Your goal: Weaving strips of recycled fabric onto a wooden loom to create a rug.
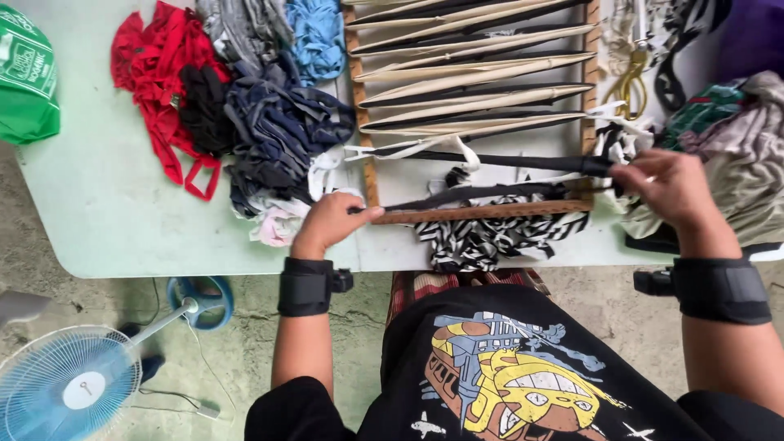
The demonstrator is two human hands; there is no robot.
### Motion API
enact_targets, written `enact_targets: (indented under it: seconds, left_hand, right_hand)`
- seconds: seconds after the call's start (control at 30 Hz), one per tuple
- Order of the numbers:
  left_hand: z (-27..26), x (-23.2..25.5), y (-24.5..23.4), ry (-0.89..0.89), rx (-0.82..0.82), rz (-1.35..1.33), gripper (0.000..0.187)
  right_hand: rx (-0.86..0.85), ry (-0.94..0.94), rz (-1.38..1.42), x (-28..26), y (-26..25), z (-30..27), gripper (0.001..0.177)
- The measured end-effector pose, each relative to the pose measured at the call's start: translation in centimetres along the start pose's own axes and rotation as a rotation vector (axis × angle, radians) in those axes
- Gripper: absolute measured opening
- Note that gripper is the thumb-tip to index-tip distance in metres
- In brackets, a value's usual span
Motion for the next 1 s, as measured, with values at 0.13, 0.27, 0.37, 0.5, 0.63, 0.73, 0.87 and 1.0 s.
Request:
enact_targets:
  seconds: [0.13,0.27,0.37,0.5,0.63,0.73,0.87,1.0]
  left_hand:
    - [1.2,4.5,4.4,-0.043,-0.127,-0.188,0.058]
    - [1.0,10.1,6.0,0.059,-0.222,-0.375,0.035]
    - [1.8,8.6,10.0,0.13,-0.289,-0.186,0.031]
    - [1.6,8.5,10.6,0.012,-0.279,0.094,0.021]
    - [3.1,6.7,10.7,-0.089,-0.144,0.179,0.029]
    - [4.9,6.6,10.5,-0.031,-0.048,0.11,0.027]
    - [8.1,9.0,11.6,0.006,-0.036,-0.045,0.046]
    - [10.4,8.8,15.9,0.167,0.244,-0.011,0.057]
  right_hand:
    - [-0.198,-0.056,-0.309,0.2,1.1,-0.6,0.025]
    - [-0.449,-0.152,-0.509,-0.2,4.0,-0.9,0.023]
    - [-0.446,-0.338,-0.504,-3.7,6.6,-0.1,0.025]
    - [-0.578,-0.405,-0.517,-5.8,12.5,1.8,0.052]
    - [-0.578,-0.432,-0.632,-8.3,17.4,3.6,0.056]
    - [-0.681,-0.388,-0.758,-9.0,19.8,4.3,0.056]
    - [-0.616,-0.487,-0.653,-5.6,21.0,5.3,0.043]
    - [-0.532,-0.349,-0.399,-5.1,18.8,5.9,0.025]
Point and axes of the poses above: each hand's wrist, its own z-axis towards the middle knuckle, its own y-axis out of the palm, x = y × z, the point moved 3 cm from there along z, towards the middle knuckle, and after that the axes turned 4 degrees about z, right-handed, at the moved point
